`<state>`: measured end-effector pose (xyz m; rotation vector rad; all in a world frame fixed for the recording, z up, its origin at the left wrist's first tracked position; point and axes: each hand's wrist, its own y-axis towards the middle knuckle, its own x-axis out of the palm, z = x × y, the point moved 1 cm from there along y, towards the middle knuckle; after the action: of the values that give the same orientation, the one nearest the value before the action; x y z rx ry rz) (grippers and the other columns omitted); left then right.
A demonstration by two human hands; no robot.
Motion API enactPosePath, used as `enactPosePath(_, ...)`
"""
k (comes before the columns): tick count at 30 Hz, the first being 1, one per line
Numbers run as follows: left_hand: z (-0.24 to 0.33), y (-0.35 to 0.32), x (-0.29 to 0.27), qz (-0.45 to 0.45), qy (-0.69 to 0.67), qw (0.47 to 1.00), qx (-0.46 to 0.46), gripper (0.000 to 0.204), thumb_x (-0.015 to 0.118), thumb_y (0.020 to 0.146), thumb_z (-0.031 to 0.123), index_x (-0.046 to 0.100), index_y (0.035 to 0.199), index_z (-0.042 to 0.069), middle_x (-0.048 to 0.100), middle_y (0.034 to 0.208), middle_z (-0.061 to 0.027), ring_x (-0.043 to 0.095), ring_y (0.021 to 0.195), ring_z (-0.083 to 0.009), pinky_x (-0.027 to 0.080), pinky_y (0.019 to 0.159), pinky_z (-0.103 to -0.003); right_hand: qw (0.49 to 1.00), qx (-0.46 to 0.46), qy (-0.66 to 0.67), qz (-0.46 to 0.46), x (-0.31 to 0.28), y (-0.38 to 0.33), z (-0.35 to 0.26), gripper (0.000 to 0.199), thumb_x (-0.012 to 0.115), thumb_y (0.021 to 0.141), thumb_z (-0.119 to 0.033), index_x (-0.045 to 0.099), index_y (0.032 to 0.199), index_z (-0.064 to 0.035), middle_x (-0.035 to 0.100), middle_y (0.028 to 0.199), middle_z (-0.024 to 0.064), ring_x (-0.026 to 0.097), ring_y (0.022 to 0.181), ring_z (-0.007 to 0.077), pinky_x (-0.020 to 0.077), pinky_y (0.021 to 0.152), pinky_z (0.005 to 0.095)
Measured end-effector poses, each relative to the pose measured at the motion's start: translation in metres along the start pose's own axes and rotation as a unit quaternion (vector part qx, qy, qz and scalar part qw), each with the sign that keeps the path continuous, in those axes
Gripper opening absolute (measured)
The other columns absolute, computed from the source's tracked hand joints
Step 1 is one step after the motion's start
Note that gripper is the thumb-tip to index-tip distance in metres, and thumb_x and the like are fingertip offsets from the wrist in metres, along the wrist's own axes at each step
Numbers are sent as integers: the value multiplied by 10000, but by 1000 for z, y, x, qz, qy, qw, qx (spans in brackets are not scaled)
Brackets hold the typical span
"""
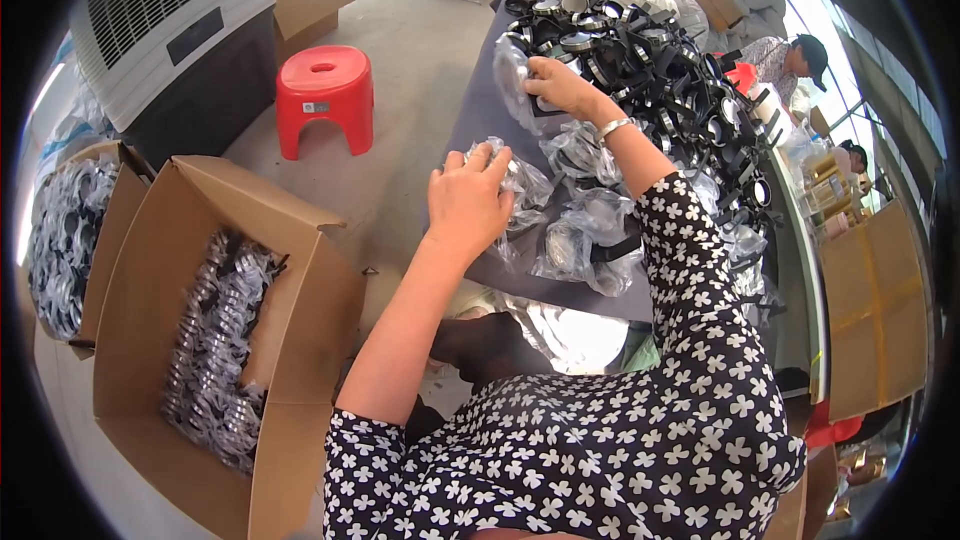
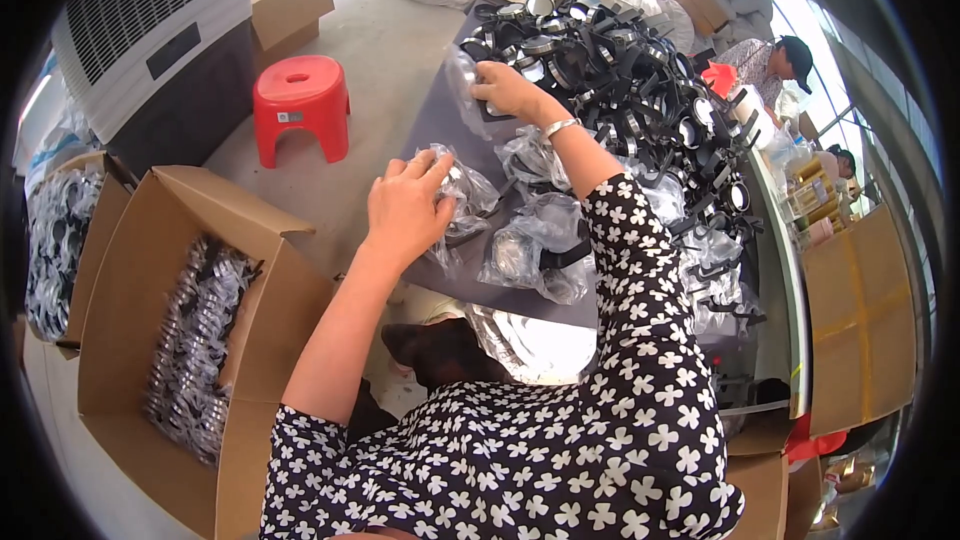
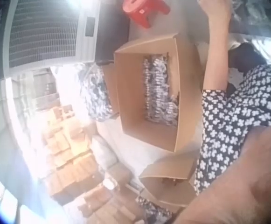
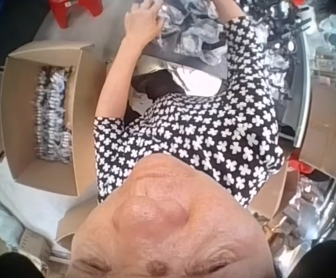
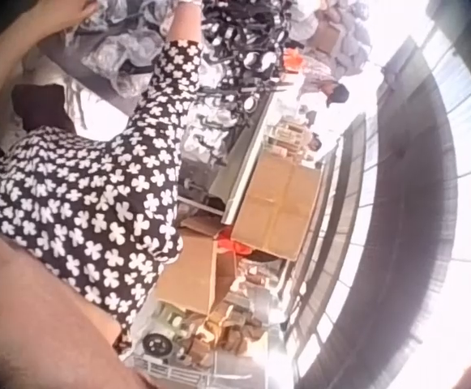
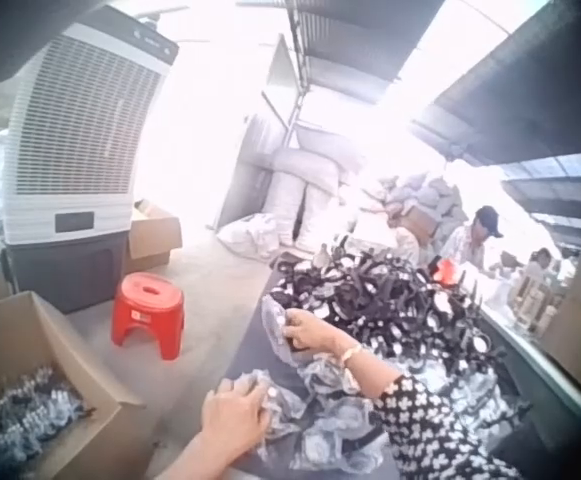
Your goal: The person packs circular metal components by hand, placing each component into an individual plastic bag, then arranging the bagged components into a cardboard box.
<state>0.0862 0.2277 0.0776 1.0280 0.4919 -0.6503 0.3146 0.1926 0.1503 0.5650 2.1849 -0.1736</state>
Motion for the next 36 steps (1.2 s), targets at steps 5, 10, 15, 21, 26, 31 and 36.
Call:
enactPosePath(5,4,4,1,5,-17,1000,6,430,626,667,187,567,1090,130,560,1101,-61,530,918,-258,450,719,-401,975,113,99,-161,2,-24,0,129,557,783,-133,514,862,-41,495,782,-14,484,679,60,432,543,206)
enactPosePath(10,4,7,-2,7,3,1000,12,433,638,665,181,567,1088,128,561,1107,-65,538,909,-263,455,721,-387,967,69,43,-240,26,-42,26,197,572,679,-6,553,873,21,564,727,28,528,641,95,433,521,239)
enactPosePath(15,4,5,-3,-5,-5,1000,10,442,646,659,184,565,1090,131,560,1111,-62,540,907,-262,459,717,-379,942,77,149,-292,35,-57,29,371,563,639,67,562,1005,10,608,897,-12,541,769,66,434,721,212)
enactPosePath(21,10,1,-1,-13,-36,999,-15,474,644,652,177,555,1116,141,546,1132,-81,536,922,-285,470,743,-398,925,107,217,-294,26,-72,13,345,538,672,-52,570,1014,-24,594,804,-32,510,634,49,407,574,196)
enactPosePath(26,1,3,7,10,-54,997,-60,519,663,630,235,551,1133,174,527,1134,-136,523,954,-330,467,743,-427,950,52,162,-263,31,-78,4,484,652,706,-246,516,1107,-12,558,962,21,483,895,94,403,754,247)
enactPosePath(31,-10,7,6,14,-116,988,-98,506,666,589,269,596,1078,158,551,1086,-148,548,935,-322,452,800,-394,959,6,142,-246,36,-80,-16,459,678,687,-154,518,1088,2,577,967,4,499,860,73,414,772,236)
enactPosePath(36,-19,0,4,45,-190,979,-60,429,655,558,292,637,968,167,585,901,-135,552,844,-324,461,740,-399,971,37,86,-221,42,-88,-19,456,661,686,-128,523,1103,-6,585,941,5,519,848,85,438,749,255)
